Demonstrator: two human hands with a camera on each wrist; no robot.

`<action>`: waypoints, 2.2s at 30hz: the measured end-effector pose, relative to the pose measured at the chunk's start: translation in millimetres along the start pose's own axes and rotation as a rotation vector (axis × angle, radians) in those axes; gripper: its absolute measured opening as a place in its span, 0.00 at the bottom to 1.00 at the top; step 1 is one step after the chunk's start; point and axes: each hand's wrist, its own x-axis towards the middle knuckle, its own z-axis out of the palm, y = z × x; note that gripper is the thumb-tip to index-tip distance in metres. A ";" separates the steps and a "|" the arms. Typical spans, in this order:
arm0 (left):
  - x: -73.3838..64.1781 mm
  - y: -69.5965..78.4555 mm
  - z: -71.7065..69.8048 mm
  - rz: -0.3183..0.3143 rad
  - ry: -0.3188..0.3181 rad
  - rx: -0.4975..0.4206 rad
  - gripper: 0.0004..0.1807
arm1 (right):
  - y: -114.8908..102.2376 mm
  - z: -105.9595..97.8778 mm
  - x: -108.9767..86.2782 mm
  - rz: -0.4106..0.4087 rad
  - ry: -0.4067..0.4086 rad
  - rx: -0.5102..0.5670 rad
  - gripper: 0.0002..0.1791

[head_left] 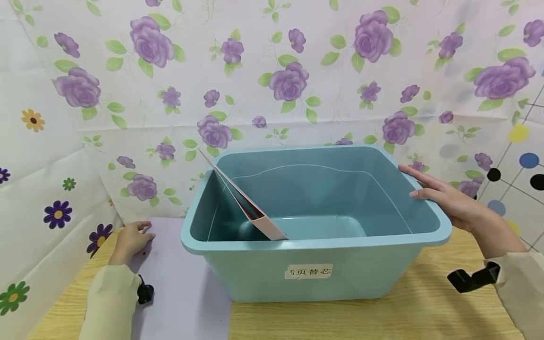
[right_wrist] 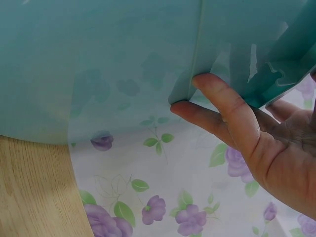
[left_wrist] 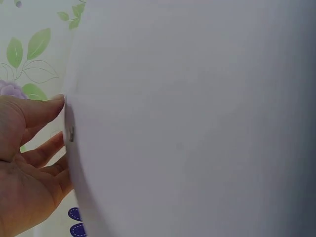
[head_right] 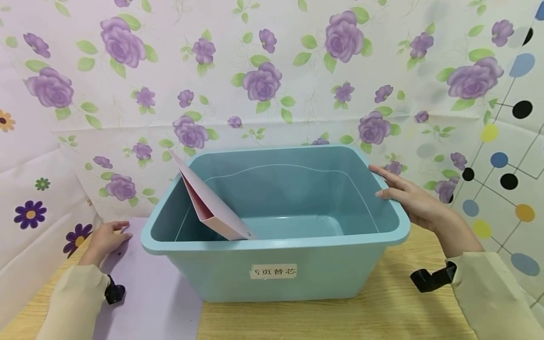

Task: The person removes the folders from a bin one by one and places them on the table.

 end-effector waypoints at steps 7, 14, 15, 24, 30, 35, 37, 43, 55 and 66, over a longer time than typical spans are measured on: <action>-0.9 4.2 -3.8 -0.016 -0.034 -0.047 0.27 | 0.3 -1.6 0.5 0.000 -0.004 0.006 0.34; -4.4 5.5 -5.6 -0.013 -0.044 -0.057 0.28 | -0.1 -0.4 1.0 0.024 0.009 -0.002 0.34; -5.2 5.3 -5.8 -0.008 -0.041 -0.058 0.28 | -0.1 0.0 1.1 0.026 0.009 -0.004 0.34; -11.2 3.3 -9.7 0.040 -0.006 -0.033 0.30 | -0.7 -0.1 2.0 0.019 0.011 -0.037 0.34; -14.4 8.0 -13.7 0.031 -0.014 -0.080 0.31 | -2.4 1.1 -0.5 0.015 0.065 -0.143 0.33; -16.0 12.3 -17.2 0.052 0.001 -0.118 0.31 | -6.2 2.6 -4.0 -0.009 0.106 -0.213 0.32; -16.9 13.3 -18.6 0.051 0.007 -0.125 0.32 | -8.1 3.5 -5.1 -0.019 0.122 -0.230 0.31; -17.9 14.9 -20.8 0.015 -0.009 -0.164 0.35 | -13.5 8.0 -7.8 0.004 0.197 -0.277 0.30; -24.9 19.7 -33.0 0.021 0.000 -0.207 0.38 | -28.0 13.6 -18.4 0.002 0.349 -0.480 0.28; -28.8 25.4 -44.2 0.028 0.021 -0.303 0.38 | -39.8 23.5 -26.6 -0.090 0.389 -0.522 0.27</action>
